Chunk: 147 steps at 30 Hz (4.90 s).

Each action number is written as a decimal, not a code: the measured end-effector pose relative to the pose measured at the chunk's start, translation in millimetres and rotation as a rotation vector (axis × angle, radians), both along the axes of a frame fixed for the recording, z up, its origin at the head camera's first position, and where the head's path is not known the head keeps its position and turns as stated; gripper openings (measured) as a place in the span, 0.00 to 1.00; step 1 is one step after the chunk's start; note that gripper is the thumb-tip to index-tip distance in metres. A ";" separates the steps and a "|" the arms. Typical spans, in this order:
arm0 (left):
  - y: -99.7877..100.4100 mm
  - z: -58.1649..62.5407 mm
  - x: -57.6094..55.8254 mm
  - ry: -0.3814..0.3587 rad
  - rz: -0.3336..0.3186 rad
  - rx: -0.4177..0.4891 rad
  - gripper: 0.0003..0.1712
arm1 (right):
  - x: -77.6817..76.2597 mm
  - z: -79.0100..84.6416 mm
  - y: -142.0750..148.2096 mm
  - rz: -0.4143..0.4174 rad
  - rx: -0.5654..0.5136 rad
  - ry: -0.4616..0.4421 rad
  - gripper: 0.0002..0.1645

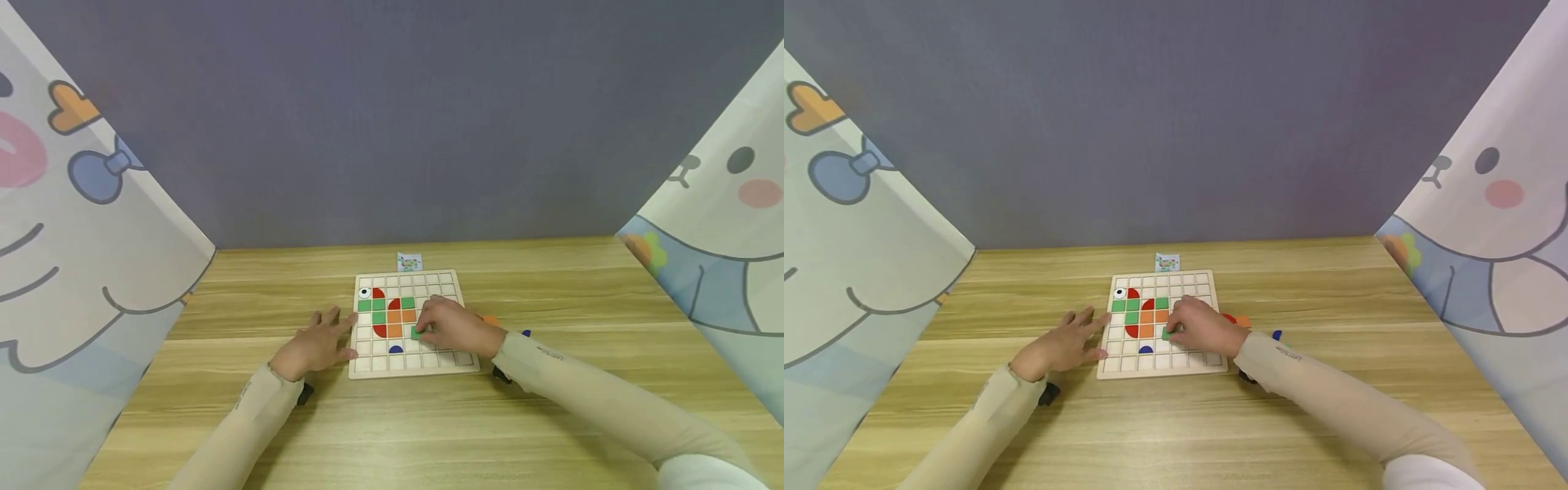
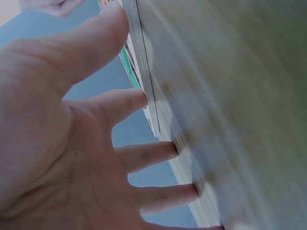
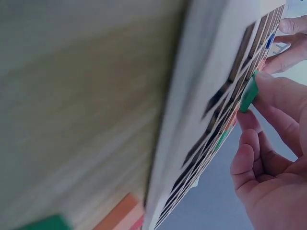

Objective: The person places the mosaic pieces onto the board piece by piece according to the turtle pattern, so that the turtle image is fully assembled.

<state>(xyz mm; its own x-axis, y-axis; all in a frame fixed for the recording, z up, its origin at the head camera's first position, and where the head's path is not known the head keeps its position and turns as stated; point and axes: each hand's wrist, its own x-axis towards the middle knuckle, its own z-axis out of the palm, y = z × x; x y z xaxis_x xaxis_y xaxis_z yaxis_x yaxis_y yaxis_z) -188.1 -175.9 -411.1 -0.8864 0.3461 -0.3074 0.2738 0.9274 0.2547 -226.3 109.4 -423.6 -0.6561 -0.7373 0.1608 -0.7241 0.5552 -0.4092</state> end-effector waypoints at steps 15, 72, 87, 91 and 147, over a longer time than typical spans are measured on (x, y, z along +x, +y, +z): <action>0.0 -1.8 -1.3 -0.006 0.011 0.007 0.43 | -5.2 -1.5 -16.6 -0.032 0.028 -0.021 0.05; -2.3 1.7 -3.7 -0.013 -0.006 -0.017 0.42 | -17.3 8.2 93.9 -0.236 -0.020 -0.051 0.10; 0.4 -0.8 -3.9 0.000 -0.009 -0.025 0.43 | -51.2 5.7 12.6 -0.134 -0.019 -0.100 0.08; 0.6 -0.1 -4.3 0.004 -0.012 -0.019 0.43 | -51.9 4.2 7.4 -0.141 -0.022 -0.094 0.08; -0.9 1.8 -1.5 0.003 -0.029 -0.011 0.42 | 39.2 -3.2 131.8 -0.214 0.010 -0.049 0.06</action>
<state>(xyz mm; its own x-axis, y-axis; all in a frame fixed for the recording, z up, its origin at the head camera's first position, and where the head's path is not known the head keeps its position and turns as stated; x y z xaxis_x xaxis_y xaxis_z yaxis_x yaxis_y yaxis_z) -189.6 -176.8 -409.3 -0.8771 0.3683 -0.3083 0.3015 0.9219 0.2435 -187.0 241.2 -426.8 -0.8045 -0.5821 0.1182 -0.5690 0.6982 -0.4344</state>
